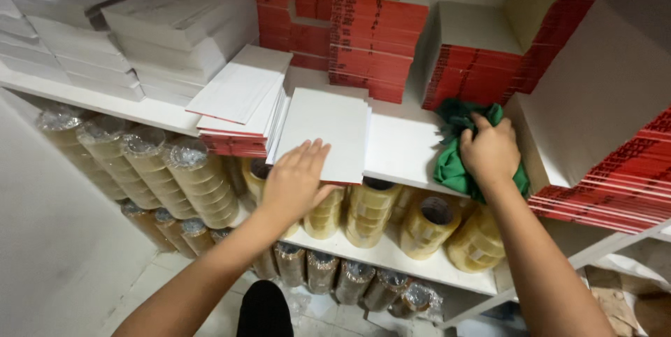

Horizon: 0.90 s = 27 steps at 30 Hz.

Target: The person wipes individual paper cards and sheets with a green cloth while moving them across a storage shelf.

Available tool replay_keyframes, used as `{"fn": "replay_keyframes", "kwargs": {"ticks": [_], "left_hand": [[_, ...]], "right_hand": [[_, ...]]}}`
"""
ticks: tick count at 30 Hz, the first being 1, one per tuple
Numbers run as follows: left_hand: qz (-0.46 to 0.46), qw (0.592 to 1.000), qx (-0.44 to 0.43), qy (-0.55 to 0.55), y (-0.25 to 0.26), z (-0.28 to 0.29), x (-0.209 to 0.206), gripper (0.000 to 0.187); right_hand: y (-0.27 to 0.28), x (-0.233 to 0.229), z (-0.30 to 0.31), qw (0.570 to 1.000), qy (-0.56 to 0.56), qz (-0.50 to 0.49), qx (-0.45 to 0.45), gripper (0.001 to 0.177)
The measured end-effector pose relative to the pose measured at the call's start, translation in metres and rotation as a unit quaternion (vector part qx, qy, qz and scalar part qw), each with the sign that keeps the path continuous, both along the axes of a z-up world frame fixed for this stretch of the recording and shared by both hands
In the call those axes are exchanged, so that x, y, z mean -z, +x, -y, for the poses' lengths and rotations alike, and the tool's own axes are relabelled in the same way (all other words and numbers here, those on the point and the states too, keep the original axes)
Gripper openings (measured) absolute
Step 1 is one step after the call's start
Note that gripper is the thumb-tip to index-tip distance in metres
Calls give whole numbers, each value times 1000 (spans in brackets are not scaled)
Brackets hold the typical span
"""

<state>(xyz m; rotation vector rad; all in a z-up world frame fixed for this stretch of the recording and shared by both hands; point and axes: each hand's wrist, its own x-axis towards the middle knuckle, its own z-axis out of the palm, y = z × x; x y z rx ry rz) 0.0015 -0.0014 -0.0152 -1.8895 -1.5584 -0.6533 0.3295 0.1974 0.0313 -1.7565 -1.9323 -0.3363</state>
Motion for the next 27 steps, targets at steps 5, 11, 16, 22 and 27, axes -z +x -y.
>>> {"fn": "replay_keyframes", "kwargs": {"ticks": [5,11,16,22,27], "left_hand": [[-60,991,25,116,17,1,22,45],[-15,984,127,122,66,-22,12,39],[-5,967,232,101,122,-43,-15,28],[15,965,249,76,139,-75,-15,24],[48,958,235,160,141,-80,1,43]], "right_hand": [[0,-7,20,998,-34,-37,-42,44],[13,-18,32,951,-102,-242,-160,39],[18,-59,58,909,-82,-348,-212,38],[-4,-59,82,952,-79,-137,-262,50],[-31,-52,53,970,-137,55,-192,46]]}}
